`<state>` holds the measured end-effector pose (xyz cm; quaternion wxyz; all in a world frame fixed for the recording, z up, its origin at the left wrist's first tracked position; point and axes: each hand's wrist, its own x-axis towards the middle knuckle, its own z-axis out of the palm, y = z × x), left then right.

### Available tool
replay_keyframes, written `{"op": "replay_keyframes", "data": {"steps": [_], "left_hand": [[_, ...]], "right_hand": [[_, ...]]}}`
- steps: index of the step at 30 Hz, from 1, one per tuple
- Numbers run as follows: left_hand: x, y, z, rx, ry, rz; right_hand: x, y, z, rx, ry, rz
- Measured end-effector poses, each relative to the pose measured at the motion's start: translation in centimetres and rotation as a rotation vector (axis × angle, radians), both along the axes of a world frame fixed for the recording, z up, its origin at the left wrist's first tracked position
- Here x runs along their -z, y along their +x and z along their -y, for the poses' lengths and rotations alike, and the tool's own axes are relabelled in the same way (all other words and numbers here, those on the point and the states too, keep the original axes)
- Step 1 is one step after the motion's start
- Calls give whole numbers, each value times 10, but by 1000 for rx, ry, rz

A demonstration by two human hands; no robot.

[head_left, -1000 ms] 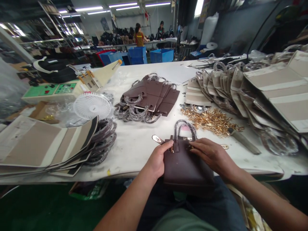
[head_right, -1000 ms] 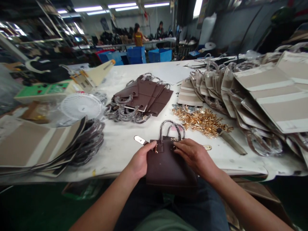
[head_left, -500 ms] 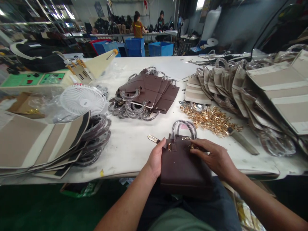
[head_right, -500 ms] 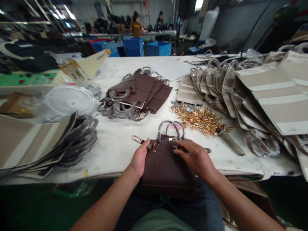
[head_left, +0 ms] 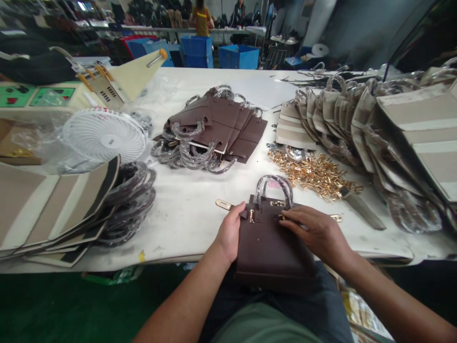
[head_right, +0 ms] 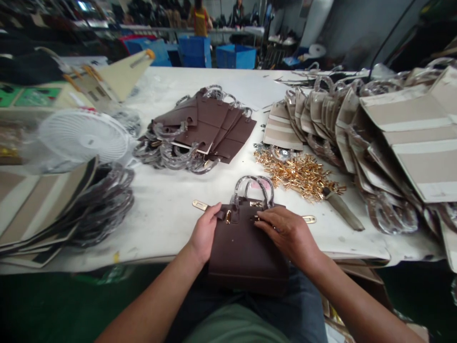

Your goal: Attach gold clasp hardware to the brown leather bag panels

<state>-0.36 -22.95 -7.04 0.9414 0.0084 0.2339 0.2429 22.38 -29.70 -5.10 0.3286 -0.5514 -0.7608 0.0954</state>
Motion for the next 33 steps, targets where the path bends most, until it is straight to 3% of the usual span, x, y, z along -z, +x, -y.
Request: {"op": "replay_keyframes", "data": {"steps": [7, 14, 27, 33], "left_hand": [[-1, 2, 3, -18, 16, -9], [4, 2, 5, -8, 2, 14], [0, 3, 3, -3, 19, -108], [4, 5, 3, -22, -29, -93]], "right_hand": [[-7, -5, -10, -104, 20, 230], [-16, 5, -20, -269, -184, 333], [-4, 9, -15, -247, -65, 362], [-6, 5, -16, -272, -110, 375]]}}
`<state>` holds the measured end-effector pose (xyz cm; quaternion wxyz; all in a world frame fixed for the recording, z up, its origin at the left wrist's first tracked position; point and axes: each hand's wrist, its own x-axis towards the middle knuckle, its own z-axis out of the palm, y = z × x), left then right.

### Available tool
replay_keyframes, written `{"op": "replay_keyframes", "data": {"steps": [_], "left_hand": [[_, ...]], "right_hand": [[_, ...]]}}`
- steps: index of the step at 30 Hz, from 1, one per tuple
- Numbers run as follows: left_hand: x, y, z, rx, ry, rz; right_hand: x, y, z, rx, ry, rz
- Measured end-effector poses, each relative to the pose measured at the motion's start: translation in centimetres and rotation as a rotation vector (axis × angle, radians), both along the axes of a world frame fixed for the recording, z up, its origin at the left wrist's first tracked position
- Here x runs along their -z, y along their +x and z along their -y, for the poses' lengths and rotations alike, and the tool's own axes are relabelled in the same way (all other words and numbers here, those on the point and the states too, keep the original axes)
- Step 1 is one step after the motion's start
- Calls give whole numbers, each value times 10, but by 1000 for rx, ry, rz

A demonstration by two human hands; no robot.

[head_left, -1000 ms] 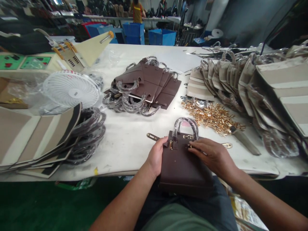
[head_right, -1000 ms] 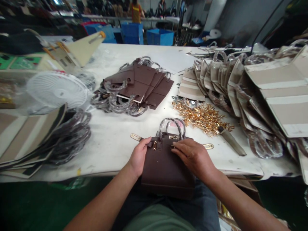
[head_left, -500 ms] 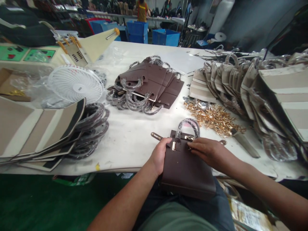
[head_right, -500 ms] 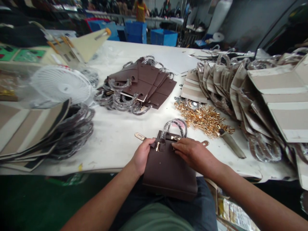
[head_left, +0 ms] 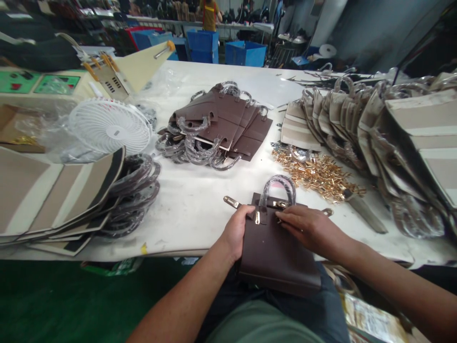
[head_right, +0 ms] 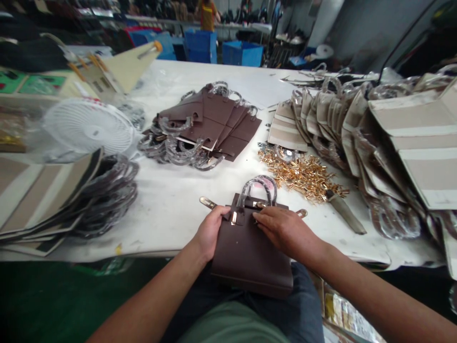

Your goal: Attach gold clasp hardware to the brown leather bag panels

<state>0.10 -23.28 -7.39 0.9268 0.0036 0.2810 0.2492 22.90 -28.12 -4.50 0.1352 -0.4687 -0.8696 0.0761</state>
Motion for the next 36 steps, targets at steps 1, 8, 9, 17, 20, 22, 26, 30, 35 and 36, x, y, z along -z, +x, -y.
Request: {"op": "replay_keyframes", "data": {"steps": [1, 8, 9, 17, 20, 22, 26, 30, 35, 36], "left_hand": [[1, 0, 0, -5, -10, 6], [-1, 0, 0, 14, -20, 9], [-1, 0, -1, 16, -22, -5], [-3, 1, -2, 17, -12, -99], [-4, 2, -2, -2, -12, -102], [-5, 2, -2, -11, -15, -94], [-4, 2, 0, -2, -30, -66], [0, 2, 2, 10, -29, -59], [0, 4, 2, 34, -26, -66], [-1, 4, 3, 33, -26, -73]], "right_hand": [[-1, 0, 0, -3, -14, -4], [-3, 4, -4, -34, -70, -57], [-3, 5, -5, -36, -74, -61], [3, 5, -4, -6, -30, -54], [6, 4, -3, 19, -37, -51], [8, 4, -4, 29, -56, -63], [7, 5, -4, 45, -110, -122], [4, 3, -4, 88, -168, -192], [1, 1, -3, 58, -165, -215], [1, 1, -2, 49, -156, -210]]}}
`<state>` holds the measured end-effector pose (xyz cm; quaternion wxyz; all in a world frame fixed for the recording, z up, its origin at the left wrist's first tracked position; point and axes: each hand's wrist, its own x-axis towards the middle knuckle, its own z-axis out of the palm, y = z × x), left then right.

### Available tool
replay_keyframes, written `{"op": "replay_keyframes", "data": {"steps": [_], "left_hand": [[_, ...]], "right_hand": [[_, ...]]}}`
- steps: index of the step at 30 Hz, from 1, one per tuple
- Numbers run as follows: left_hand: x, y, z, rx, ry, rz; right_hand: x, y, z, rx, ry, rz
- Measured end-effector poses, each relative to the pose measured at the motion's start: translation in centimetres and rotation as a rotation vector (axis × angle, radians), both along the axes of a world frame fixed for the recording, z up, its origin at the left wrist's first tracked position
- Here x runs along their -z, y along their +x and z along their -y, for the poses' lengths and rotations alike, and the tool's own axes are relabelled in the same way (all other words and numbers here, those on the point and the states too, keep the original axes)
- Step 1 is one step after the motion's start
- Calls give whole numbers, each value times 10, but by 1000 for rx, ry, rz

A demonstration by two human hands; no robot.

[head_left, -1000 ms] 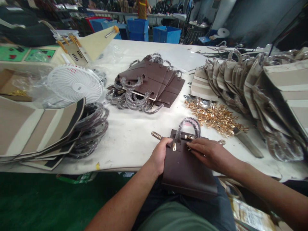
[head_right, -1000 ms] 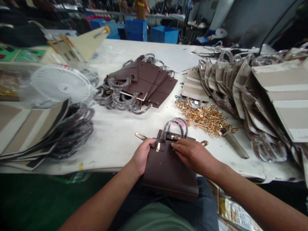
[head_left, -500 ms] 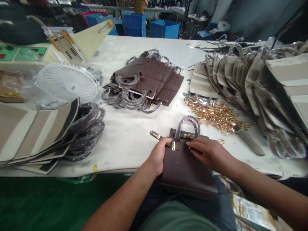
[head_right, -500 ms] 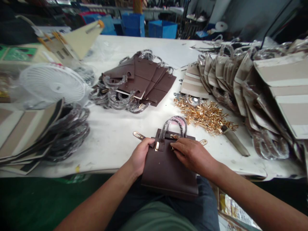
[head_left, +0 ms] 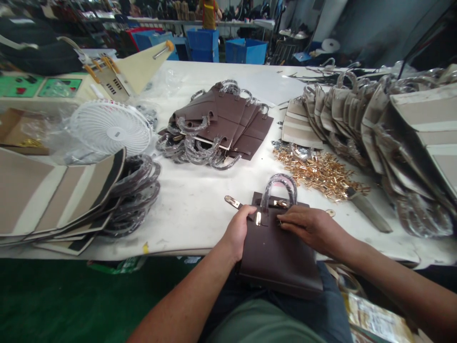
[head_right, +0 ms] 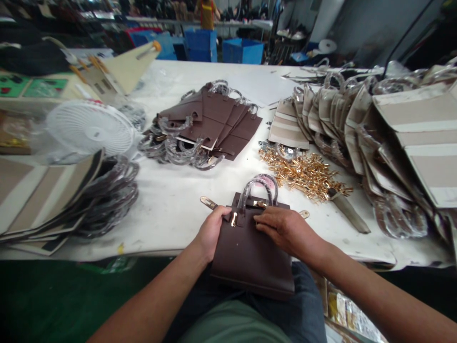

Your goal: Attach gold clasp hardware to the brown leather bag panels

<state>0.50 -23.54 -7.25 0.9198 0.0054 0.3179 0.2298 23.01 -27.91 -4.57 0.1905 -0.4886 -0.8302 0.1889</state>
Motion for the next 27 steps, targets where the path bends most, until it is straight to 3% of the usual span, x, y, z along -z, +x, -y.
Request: {"op": "replay_keyframes", "data": {"steps": [5, 10, 15, 19, 24, 27], "left_hand": [[-5, 1, 2, -9, 10, -91], [-7, 3, 3, -4, 37, -99], [-12, 3, 6, -29, 66, -144], [-17, 4, 11, -84, 81, -153], [-20, 4, 12, -94, 58, -105], [-21, 4, 9, -92, 26, -110]], "right_hand": [[2, -4, 5, -6, 68, 94], [3, -17, 11, 99, 160, 228], [5, -21, 16, 209, 163, 120], [4, -20, 22, 173, 195, 66], [-1, -27, 20, 85, 280, 328], [3, -31, 16, 128, 259, 352]]}}
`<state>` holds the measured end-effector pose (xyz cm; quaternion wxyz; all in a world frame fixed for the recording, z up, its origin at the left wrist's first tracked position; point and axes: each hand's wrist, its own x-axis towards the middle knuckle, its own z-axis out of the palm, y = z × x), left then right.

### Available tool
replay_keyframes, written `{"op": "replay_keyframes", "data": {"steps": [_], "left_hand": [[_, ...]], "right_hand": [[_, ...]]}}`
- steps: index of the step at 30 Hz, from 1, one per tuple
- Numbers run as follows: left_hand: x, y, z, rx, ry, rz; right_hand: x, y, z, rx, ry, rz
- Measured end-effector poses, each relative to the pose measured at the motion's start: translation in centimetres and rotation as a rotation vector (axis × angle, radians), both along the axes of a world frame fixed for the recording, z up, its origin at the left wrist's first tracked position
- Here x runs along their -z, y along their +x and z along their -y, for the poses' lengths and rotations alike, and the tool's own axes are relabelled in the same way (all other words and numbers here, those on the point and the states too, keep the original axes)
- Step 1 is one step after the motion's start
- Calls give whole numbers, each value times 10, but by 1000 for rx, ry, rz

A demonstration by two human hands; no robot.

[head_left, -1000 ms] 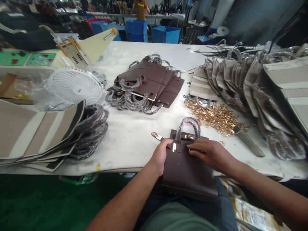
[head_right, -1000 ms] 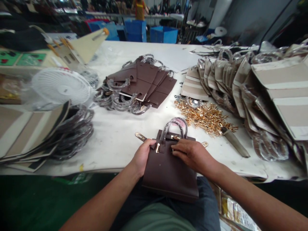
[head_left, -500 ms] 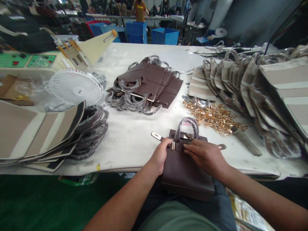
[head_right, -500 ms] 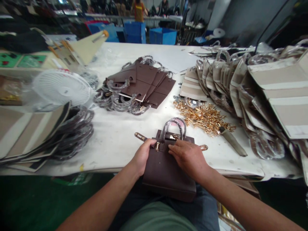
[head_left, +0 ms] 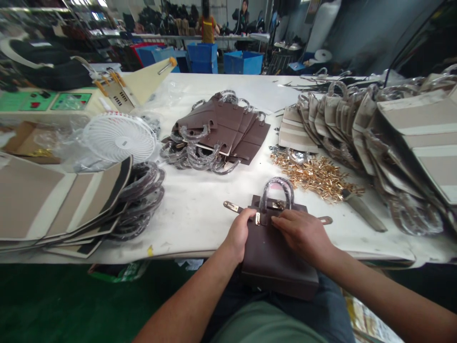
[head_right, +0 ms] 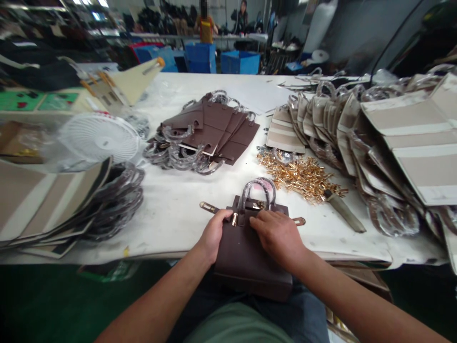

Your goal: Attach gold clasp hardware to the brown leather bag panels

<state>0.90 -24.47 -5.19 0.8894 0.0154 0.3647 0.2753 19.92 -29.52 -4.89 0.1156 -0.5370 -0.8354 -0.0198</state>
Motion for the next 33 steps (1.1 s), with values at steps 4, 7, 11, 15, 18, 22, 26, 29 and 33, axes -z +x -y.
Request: {"op": "replay_keyframes", "data": {"steps": [4, 7, 11, 15, 18, 22, 26, 29, 33], "left_hand": [[0, -1, -1, 5, -4, -43], [1, -2, 2, -6, 24, -45], [2, -2, 6, -14, 37, -18], [3, -2, 6, 2, 50, 48], [1, -7, 6, 4, 103, 61], [-8, -20, 14, -11, 172, 93], [-36, -25, 34, -85, 258, 145], [-67, -25, 58, -246, 385, 113], [-110, -33, 100, -284, 818, 188]], "right_hand": [[8, 0, 4, 80, 33, -180], [4, 0, 12, 98, 43, -197], [-14, -6, 13, 127, -57, 2], [-26, -14, 4, 139, -182, 71], [-29, -16, 7, 140, -149, -1], [-35, -21, 41, 92, 118, -183], [-47, -48, 81, 99, 226, -310], [-60, -75, 93, 161, 240, -372], [-82, -99, 99, 168, 346, -494]]}}
